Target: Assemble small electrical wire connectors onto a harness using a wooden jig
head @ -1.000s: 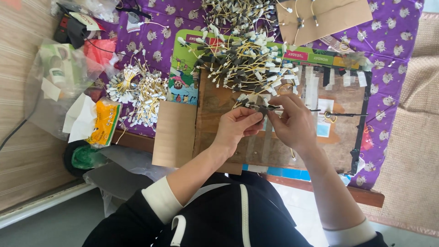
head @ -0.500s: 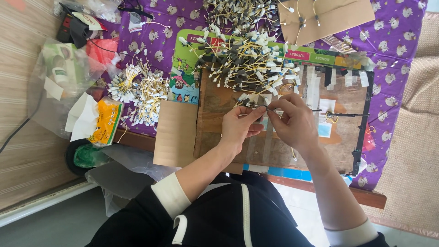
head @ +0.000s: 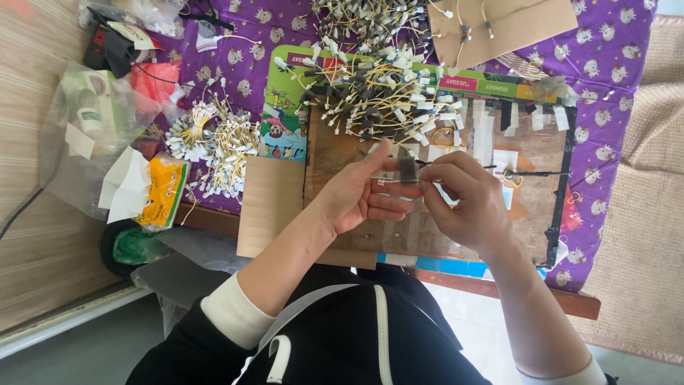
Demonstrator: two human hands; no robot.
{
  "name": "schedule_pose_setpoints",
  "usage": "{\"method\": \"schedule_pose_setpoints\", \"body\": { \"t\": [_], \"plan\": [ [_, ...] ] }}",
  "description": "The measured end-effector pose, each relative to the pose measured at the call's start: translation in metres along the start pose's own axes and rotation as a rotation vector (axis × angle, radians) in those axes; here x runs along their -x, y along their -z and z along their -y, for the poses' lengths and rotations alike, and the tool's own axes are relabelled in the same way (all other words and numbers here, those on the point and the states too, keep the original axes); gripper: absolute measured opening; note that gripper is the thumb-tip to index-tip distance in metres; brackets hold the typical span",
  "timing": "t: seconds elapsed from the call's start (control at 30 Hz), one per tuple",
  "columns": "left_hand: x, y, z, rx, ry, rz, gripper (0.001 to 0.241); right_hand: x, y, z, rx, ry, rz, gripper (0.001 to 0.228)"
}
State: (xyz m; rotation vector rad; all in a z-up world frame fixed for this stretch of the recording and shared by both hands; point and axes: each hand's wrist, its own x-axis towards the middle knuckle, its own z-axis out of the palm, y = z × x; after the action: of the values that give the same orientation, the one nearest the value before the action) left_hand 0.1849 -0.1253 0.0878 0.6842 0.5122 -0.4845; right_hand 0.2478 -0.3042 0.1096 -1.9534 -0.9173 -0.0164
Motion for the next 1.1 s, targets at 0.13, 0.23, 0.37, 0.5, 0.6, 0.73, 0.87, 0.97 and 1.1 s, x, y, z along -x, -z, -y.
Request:
{"method": "schedule_pose_setpoints", "body": {
  "t": [0.13, 0.23, 0.37, 0.5, 0.6, 0.73, 0.87, 0.97, 1.1],
  "plan": [
    [0.006, -0.005, 0.007, -0.083, -0.098, 0.015, 0.026, 0.004, 0.003, 0.010, 0.011, -0.048, -0.024, 0.012],
    [0.008, -0.009, 0.013, -0.164, -0.238, 0.032, 0.039, 0.010, 0.001, 0.011, -0.091, -0.161, -0.063, 0.009],
    [0.002, -0.003, 0.016, -0.161, -0.341, -0.056, 0.048, 0.011, -0.001, 0.018, -0.232, -0.223, -0.091, 0.008],
    [0.012, -0.004, 0.005, 0.073, -0.232, 0.009, 0.032, 0.011, 0.005, 0.023, -0.027, -0.012, -0.086, 0.012],
    [0.021, -0.007, -0.003, 0.092, -0.282, 0.066, 0.042, 0.009, 0.003, 0.028, 0.002, -0.018, -0.084, 0.011],
    [0.025, -0.006, -0.002, 0.069, -0.337, 0.103, 0.044, 0.007, 0.001, 0.031, 0.007, -0.019, -0.076, 0.010],
    [0.031, -0.013, -0.003, -0.137, -0.421, 0.072, 0.046, 0.008, 0.004, 0.029, -0.085, -0.206, -0.030, 0.006],
    [0.030, -0.015, 0.000, -0.282, -0.487, 0.068, 0.051, 0.009, 0.005, 0.029, -0.223, -0.443, 0.014, 0.005],
    [0.029, -0.017, 0.004, -0.476, -0.593, 0.014, 0.044, 0.013, -0.004, 0.021, -0.367, -0.638, 0.049, 0.007]
  ]
}}
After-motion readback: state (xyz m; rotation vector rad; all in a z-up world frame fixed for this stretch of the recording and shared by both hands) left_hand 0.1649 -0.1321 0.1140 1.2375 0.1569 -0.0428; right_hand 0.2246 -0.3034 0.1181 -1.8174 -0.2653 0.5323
